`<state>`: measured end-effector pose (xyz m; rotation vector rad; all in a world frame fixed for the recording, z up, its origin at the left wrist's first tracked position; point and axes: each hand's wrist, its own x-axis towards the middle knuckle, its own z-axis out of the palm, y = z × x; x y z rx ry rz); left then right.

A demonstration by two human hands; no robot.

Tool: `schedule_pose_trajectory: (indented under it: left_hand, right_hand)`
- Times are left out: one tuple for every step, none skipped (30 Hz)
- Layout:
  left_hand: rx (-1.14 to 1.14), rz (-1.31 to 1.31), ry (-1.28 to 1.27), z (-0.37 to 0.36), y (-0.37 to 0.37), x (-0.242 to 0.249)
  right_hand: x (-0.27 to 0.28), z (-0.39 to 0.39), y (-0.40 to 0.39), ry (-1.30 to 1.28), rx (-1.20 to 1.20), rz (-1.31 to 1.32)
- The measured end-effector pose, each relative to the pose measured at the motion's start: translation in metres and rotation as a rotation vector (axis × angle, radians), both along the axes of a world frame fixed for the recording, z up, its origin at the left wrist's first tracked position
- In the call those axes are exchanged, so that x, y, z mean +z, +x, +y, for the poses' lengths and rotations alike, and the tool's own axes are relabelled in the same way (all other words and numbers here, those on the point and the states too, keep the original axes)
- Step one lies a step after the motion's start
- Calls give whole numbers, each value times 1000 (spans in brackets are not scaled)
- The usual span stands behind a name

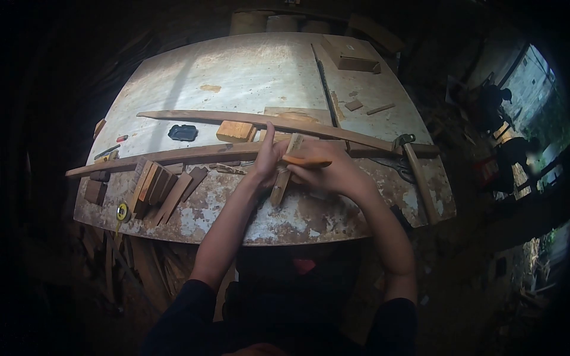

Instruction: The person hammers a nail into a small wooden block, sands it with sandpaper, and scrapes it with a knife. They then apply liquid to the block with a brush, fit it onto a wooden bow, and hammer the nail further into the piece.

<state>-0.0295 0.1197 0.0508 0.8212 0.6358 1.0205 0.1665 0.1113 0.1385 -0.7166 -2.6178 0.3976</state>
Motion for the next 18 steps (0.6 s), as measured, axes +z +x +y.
schedule_pose_trajectory:
  left_hand:
    - [7,68,60,-7,-2,9]
    - [17,133,122,-12,-4,14]
    - [-2,112,124,-7,-6,6]
    - [19,95,107,0,-7,1]
    - [33,82,83,6,-6,-6]
    - [43,73,53,7,-5,-10]
    - [59,-6,34,5,-1,-9]
    - [127,23,24,3,0,-8]
    - [194,49,15,1,3,-7]
    - [265,74,14,2,4,-6]
    - [358,12,0,9,2,-20]
    - [429,18,12,9,1,-19]
    - [502,25,24,9,-2,-17]
    - [576,32,33,7,-5,-16]
    - [667,22,56,3,-6,-9]
    - [733,-22,56,4,-7,-11]
    - [798,-66,56,5,-8,-14]
    - [863,-109,55,4,-7,-15]
  right_hand:
    - [4,10,2,-41,-132,60]
    - [7,15,4,-79,-262,116]
    - [5,8,1,-63,-181,42]
    - [-1,-7,-5,-48,-103,-29]
    - [-8,-20,-9,-40,-31,-95]
    - [-6,-30,-9,-13,-25,-137]
    - [-11,-19,-4,52,-11,-28]
    - [-14,-3,4,115,1,76]
    - [-13,3,11,59,-150,152]
    - [-16,-3,12,76,-195,170]
    - [-20,-11,8,95,-238,191]
    - [-24,-19,6,115,-281,211]
    - [-36,-25,5,145,-335,269]
    - [-44,-35,4,56,-381,358]
    - [-49,-45,1,-35,-423,447]
    - [-55,-55,-1,-126,-464,534]
    - [-71,-61,-6,-18,-394,608]
    - [-72,-63,-6,-81,-368,559]
